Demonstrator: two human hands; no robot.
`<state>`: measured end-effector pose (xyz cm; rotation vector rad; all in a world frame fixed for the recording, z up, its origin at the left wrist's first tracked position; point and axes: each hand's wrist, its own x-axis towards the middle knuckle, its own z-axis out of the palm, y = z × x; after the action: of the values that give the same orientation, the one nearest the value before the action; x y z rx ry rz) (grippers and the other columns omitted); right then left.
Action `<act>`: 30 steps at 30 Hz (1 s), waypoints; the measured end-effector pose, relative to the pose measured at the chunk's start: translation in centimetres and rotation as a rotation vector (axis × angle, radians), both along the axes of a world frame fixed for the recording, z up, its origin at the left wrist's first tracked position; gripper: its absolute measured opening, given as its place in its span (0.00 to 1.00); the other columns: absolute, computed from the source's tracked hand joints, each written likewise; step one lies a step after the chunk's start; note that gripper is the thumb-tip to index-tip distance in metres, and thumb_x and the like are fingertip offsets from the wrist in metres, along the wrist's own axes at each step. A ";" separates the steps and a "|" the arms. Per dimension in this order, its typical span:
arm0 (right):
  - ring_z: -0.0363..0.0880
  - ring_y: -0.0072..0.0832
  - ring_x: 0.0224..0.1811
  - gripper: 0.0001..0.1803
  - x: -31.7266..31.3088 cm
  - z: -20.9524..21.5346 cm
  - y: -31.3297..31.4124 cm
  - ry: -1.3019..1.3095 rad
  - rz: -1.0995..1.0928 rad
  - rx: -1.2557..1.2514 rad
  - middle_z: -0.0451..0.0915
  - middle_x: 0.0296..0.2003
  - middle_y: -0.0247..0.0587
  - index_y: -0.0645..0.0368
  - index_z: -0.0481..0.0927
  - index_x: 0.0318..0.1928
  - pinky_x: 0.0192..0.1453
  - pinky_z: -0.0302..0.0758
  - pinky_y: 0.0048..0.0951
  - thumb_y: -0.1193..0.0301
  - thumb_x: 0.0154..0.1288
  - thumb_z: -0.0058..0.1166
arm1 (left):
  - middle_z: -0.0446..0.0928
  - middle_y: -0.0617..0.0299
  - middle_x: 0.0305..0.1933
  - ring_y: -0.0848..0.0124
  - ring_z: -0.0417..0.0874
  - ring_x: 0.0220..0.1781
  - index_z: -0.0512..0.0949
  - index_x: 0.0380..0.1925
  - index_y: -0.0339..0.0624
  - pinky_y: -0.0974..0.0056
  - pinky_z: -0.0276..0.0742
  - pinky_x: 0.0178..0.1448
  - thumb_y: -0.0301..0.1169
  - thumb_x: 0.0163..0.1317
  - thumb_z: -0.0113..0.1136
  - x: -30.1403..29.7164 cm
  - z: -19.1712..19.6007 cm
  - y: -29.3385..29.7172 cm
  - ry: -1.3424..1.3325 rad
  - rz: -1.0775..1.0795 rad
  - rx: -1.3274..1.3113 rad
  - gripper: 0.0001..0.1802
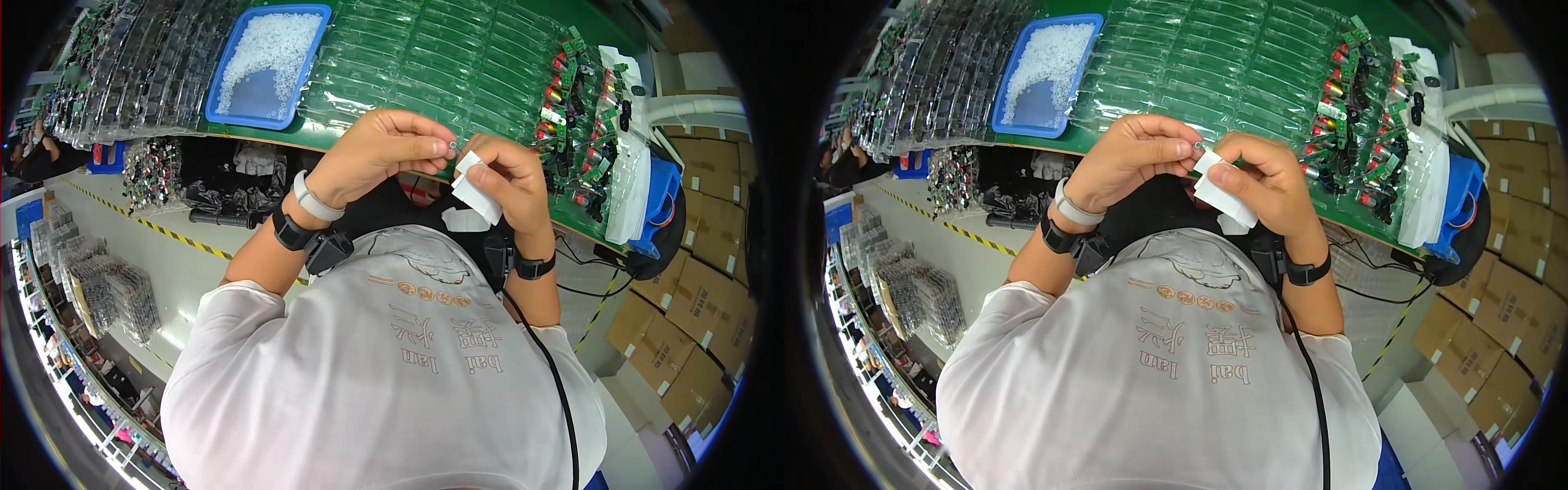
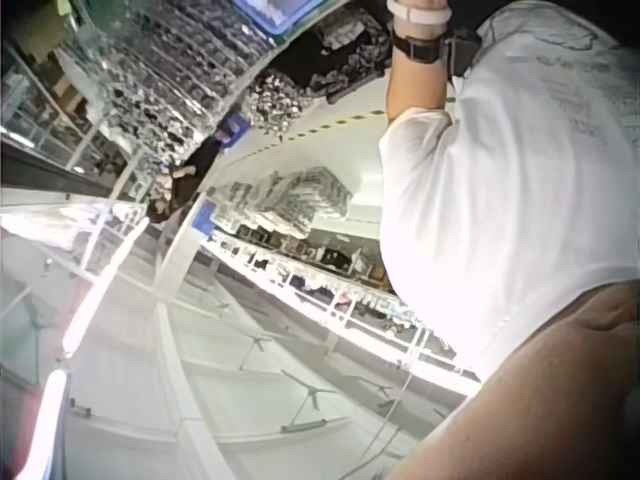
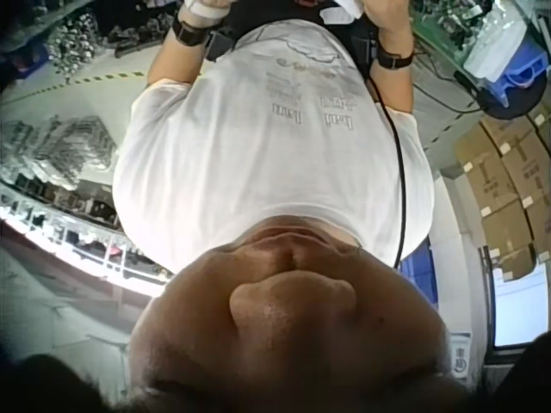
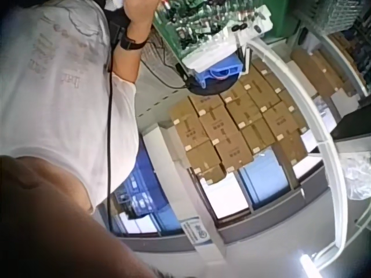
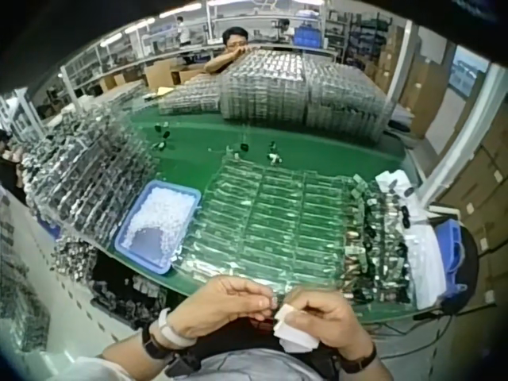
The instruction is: Wiping and cleaning small valve components with a cloth at a factory workbench.
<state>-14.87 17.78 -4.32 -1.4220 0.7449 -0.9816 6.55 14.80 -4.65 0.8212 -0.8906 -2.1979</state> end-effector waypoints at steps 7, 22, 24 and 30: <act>0.71 0.20 0.27 0.08 0.0 -0.2 0.0 0.115 0.002 -0.074 0.76 0.27 0.37 0.64 0.77 0.29 0.29 0.64 0.21 0.71 0.62 0.54 | 0.81 0.57 0.38 0.73 0.83 0.39 0.78 0.42 0.34 0.70 0.80 0.45 0.24 0.61 0.58 -0.2 0.0 0.0 0.022 0.012 -0.009 0.10; 0.74 0.20 0.28 0.07 -1.0 -1.2 1.0 -0.257 -0.411 -0.219 0.78 0.29 0.35 0.63 0.77 0.36 0.32 0.70 0.23 0.71 0.65 0.52 | 0.78 0.63 0.37 0.77 0.79 0.37 0.77 0.41 0.35 0.73 0.76 0.43 0.20 0.58 0.58 -4.5 5.8 -4.9 -0.122 0.178 -0.679 0.11; 0.76 0.21 0.30 0.10 -2.9 -1.0 2.0 -0.321 -0.550 0.037 0.78 0.30 0.36 0.62 0.76 0.40 0.31 0.73 0.21 0.68 0.68 0.51 | 0.78 0.63 0.38 0.77 0.79 0.37 0.77 0.41 0.35 0.73 0.76 0.43 0.20 0.57 0.57 -5.8 7.7 -8.6 -0.235 0.165 -0.873 0.10; 0.76 0.19 0.27 0.13 -7.9 -0.3 4.8 -0.279 -0.692 0.260 0.78 0.29 0.35 0.62 0.75 0.43 0.27 0.72 0.17 0.65 0.69 0.50 | 0.78 0.52 0.30 0.62 0.80 0.29 0.78 0.40 0.38 0.59 0.76 0.37 0.28 0.60 0.55 -10.8 7.3 -23.2 -0.657 0.268 -1.154 0.09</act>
<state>-22.78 22.59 -4.61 -0.7757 1.1367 -1.5085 -4.28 -8.41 2.65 0.9358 -1.9224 -0.8456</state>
